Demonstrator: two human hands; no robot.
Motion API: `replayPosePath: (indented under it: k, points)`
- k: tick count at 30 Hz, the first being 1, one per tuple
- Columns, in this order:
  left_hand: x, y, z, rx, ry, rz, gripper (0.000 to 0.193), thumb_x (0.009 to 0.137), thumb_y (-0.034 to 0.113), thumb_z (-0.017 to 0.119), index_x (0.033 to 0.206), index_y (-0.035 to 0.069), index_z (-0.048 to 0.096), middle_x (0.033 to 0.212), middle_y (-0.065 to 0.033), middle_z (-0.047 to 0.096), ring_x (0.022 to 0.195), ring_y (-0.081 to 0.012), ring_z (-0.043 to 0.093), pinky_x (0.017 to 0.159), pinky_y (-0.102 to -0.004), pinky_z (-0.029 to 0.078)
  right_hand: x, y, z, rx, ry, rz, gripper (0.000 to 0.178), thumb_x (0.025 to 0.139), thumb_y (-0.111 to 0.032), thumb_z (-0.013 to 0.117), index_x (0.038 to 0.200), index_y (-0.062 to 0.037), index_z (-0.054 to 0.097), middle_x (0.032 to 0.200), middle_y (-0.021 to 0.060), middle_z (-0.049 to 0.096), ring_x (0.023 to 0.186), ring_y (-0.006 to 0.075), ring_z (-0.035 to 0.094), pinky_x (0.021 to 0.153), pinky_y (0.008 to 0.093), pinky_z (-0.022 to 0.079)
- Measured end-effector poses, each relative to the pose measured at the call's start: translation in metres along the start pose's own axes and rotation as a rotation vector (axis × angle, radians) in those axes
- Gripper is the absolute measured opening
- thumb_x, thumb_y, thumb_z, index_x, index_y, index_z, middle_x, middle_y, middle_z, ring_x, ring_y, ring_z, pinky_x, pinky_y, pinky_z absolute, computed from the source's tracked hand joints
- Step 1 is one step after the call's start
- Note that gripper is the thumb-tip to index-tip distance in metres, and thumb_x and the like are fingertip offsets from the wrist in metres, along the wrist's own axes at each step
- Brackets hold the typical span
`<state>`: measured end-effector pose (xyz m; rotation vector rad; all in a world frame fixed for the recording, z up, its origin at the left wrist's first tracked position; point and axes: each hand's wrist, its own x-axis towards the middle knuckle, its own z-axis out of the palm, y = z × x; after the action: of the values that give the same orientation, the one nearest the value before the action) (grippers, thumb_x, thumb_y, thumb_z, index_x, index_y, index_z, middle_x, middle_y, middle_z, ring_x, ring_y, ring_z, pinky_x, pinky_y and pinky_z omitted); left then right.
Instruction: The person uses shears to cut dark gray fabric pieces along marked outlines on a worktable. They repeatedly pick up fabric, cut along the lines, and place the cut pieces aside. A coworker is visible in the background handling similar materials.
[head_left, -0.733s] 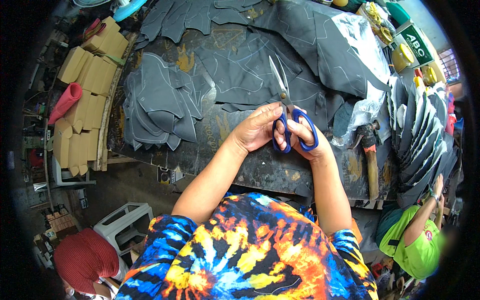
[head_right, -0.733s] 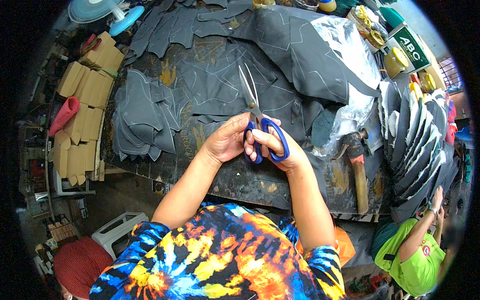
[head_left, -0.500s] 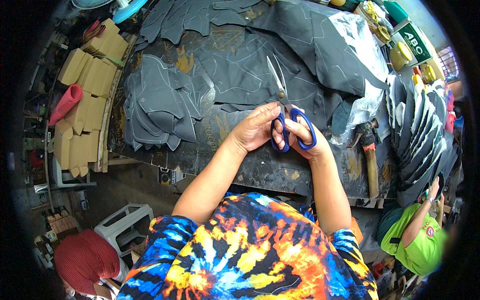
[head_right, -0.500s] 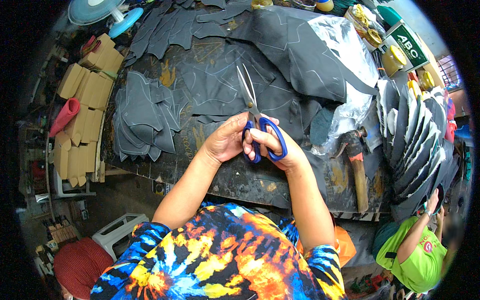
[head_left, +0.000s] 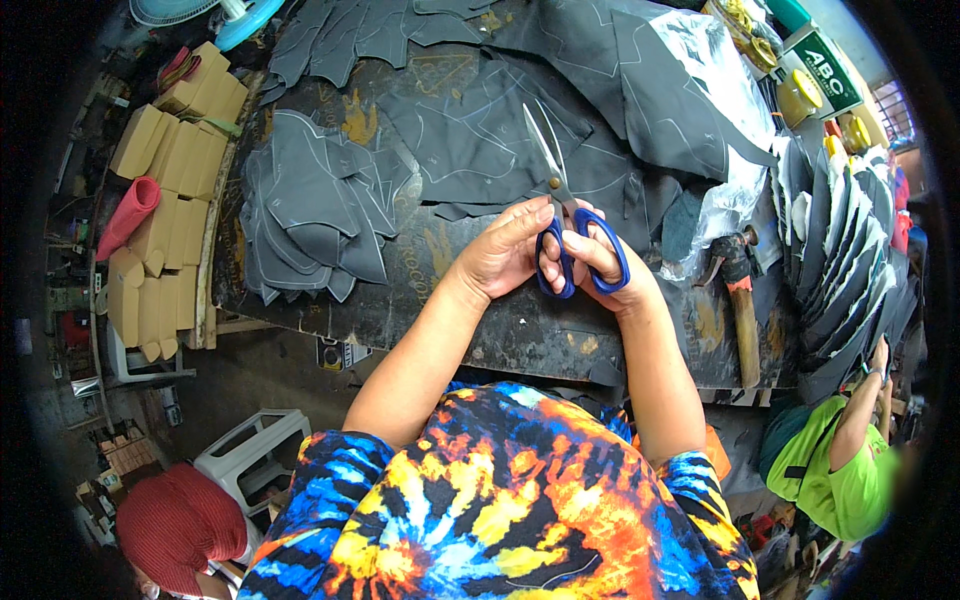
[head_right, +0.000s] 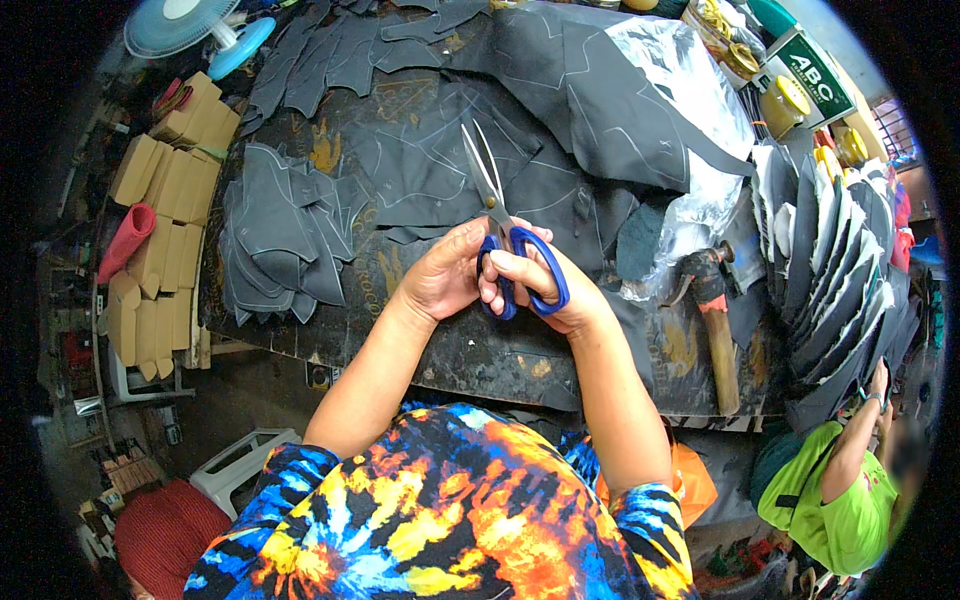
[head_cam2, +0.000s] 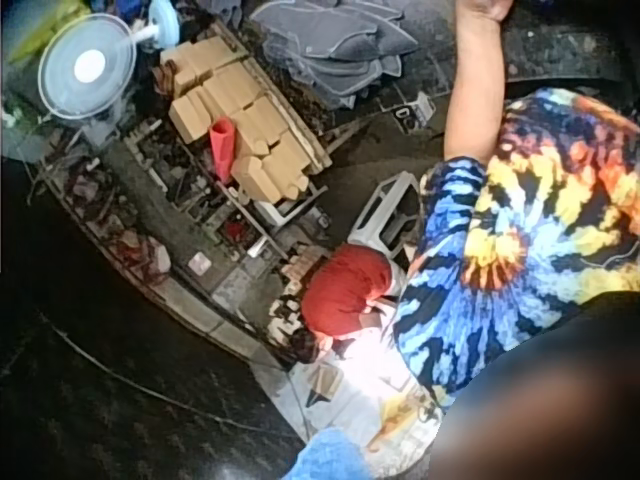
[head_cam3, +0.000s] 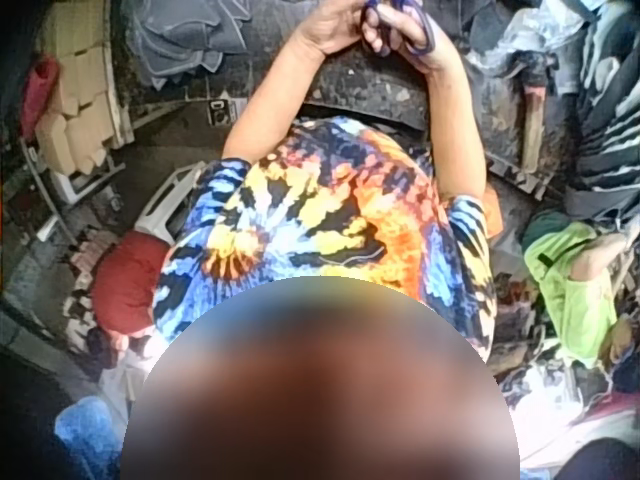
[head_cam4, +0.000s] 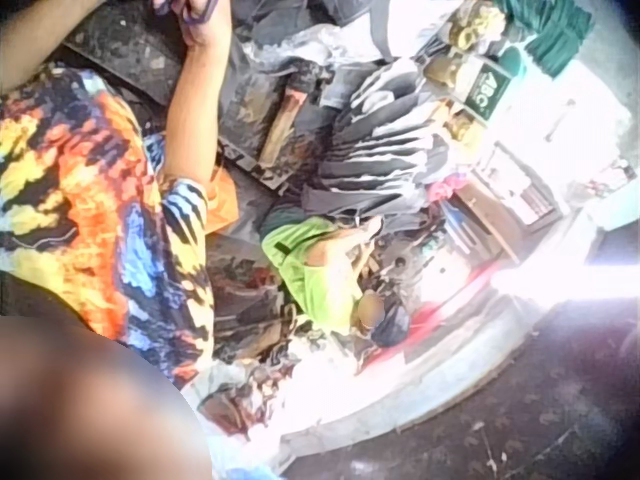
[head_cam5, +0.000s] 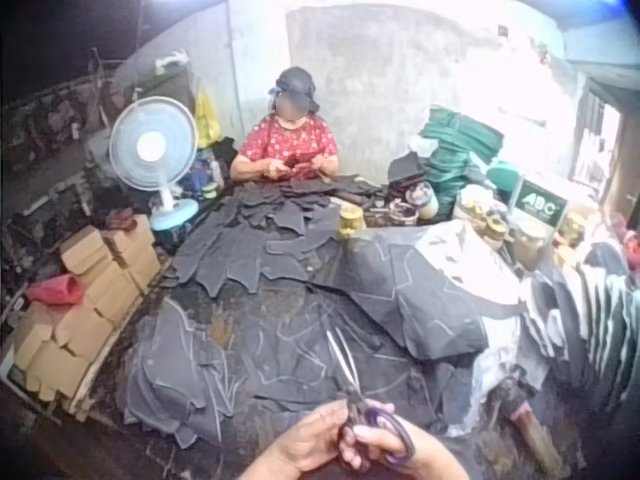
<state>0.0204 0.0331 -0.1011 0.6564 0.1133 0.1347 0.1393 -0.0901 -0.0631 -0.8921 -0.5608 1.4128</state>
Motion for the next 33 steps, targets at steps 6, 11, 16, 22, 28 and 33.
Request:
replayPosePath:
  k: [6, 11, 16, 22, 28, 33]
  points:
    - [-0.001, 0.0, -0.002, -0.009, -0.014, 0.003, 0.059, 0.098, 0.043, 0.057, 0.132, -0.004, 0.052, 0.111, -0.0191, 0.069, 0.061, -0.0148, 0.066, 0.057, -0.0291, 0.059, 0.0, 0.0, -0.001, -0.01, 0.004, 0.021, 0.031, 0.088, -0.035, 0.071, 0.089, -0.0049, 0.061, 0.074, 0.0096, 0.065, 0.063, 0.0165, 0.061, 0.058, 0.0257, 0.046]
    - [0.0, -0.001, -0.004, -0.004, -0.005, -0.006, 0.058, 0.099, 0.043, 0.056, 0.132, -0.004, 0.052, 0.128, -0.0246, 0.061, 0.063, -0.016, 0.067, 0.058, -0.0295, 0.059, 0.0, 0.001, -0.003, -0.025, -0.015, 0.015, 0.033, 0.088, -0.037, 0.071, 0.088, -0.0051, 0.062, 0.075, 0.0091, 0.065, 0.063, 0.0164, 0.061, 0.059, 0.026, 0.047]
    - [-0.001, 0.0, -0.002, -0.006, -0.009, -0.019, 0.056, 0.1, 0.044, 0.054, 0.128, -0.004, 0.055, 0.132, -0.0255, 0.057, 0.065, -0.0184, 0.068, 0.057, -0.0305, 0.059, 0.0, 0.001, -0.004, -0.018, -0.041, 0.016, 0.035, 0.089, -0.037, 0.071, 0.097, -0.0046, 0.06, 0.075, 0.0081, 0.065, 0.064, 0.0157, 0.061, 0.059, 0.0253, 0.047]
    - [-0.002, 0.004, 0.004, -0.048, -0.046, -0.014, 0.048, 0.1, 0.043, 0.054, 0.113, -0.002, 0.062, 0.082, -0.0105, 0.068, 0.061, -0.0213, 0.068, 0.055, -0.0333, 0.059, -0.004, -0.002, 0.001, 0.014, -0.007, 0.015, 0.04, 0.09, -0.035, 0.071, 0.111, -0.0055, 0.053, 0.077, 0.0069, 0.064, 0.064, 0.0143, 0.061, 0.059, 0.0246, 0.048]
    - [-0.001, 0.003, 0.005, -0.072, -0.024, -0.022, 0.048, 0.1, 0.044, 0.054, 0.11, -0.002, 0.062, 0.075, -0.008, 0.066, 0.06, -0.0212, 0.067, 0.054, -0.0337, 0.059, -0.004, -0.003, 0.001, 0.003, -0.012, 0.023, 0.04, 0.089, -0.036, 0.071, 0.108, -0.0056, 0.054, 0.078, 0.0067, 0.063, 0.066, 0.0142, 0.061, 0.06, 0.0248, 0.048]
    - [0.001, 0.0, -0.001, -0.011, -0.041, -0.033, 0.063, 0.1, 0.046, 0.053, 0.135, -0.006, 0.049, 0.129, -0.0243, 0.061, 0.067, -0.021, 0.068, 0.055, -0.0327, 0.059, -0.005, -0.002, -0.003, 0.0, -0.033, 0.045, 0.032, 0.091, -0.036, 0.069, 0.093, -0.0054, 0.059, 0.078, 0.0061, 0.063, 0.066, 0.0148, 0.061, 0.06, 0.025, 0.048]
